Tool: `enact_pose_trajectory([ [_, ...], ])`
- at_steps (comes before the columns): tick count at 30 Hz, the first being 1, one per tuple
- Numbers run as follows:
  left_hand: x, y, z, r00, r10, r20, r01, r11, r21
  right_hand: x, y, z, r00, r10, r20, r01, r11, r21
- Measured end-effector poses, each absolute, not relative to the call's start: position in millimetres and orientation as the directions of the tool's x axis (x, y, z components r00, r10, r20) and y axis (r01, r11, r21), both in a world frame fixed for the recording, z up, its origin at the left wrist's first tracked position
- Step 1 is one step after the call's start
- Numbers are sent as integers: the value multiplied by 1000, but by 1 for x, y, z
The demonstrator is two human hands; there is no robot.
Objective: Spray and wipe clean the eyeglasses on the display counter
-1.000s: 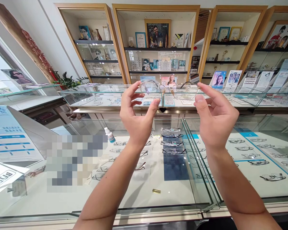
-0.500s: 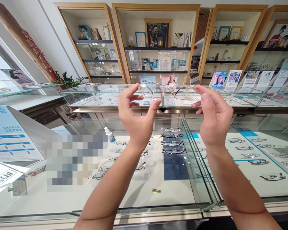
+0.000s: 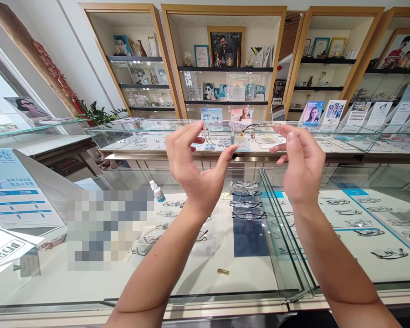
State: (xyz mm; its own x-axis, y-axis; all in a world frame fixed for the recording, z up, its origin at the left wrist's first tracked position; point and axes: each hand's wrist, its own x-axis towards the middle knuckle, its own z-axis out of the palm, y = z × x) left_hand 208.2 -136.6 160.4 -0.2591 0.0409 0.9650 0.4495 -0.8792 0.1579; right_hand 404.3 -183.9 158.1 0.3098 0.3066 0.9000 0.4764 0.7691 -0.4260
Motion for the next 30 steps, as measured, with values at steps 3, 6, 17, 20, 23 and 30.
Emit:
enact_pose_trajectory([
  [3,209,-138,162,-248,-43,968,462,-883,79,403,-183,158,316,293,902,460,784,-416],
  [6,210,-137,163,-258,-36,966,469,-878,93,402,-183,158,324,275,905,461,790,-405],
  [17,209,-115,156,-255,216,943,337,-894,296,397,-191,159,332,170,928,576,743,-342],
  [20,210,-113,154,-253,230,940,319,-897,306,396,-190,158,317,143,938,596,739,-314],
  [23,211,-112,154,-254,240,937,311,-897,314,397,-190,158,319,145,937,585,747,-315],
  [30,211,-111,153,-269,199,942,323,-903,283,397,-191,159,344,179,922,556,752,-353],
])
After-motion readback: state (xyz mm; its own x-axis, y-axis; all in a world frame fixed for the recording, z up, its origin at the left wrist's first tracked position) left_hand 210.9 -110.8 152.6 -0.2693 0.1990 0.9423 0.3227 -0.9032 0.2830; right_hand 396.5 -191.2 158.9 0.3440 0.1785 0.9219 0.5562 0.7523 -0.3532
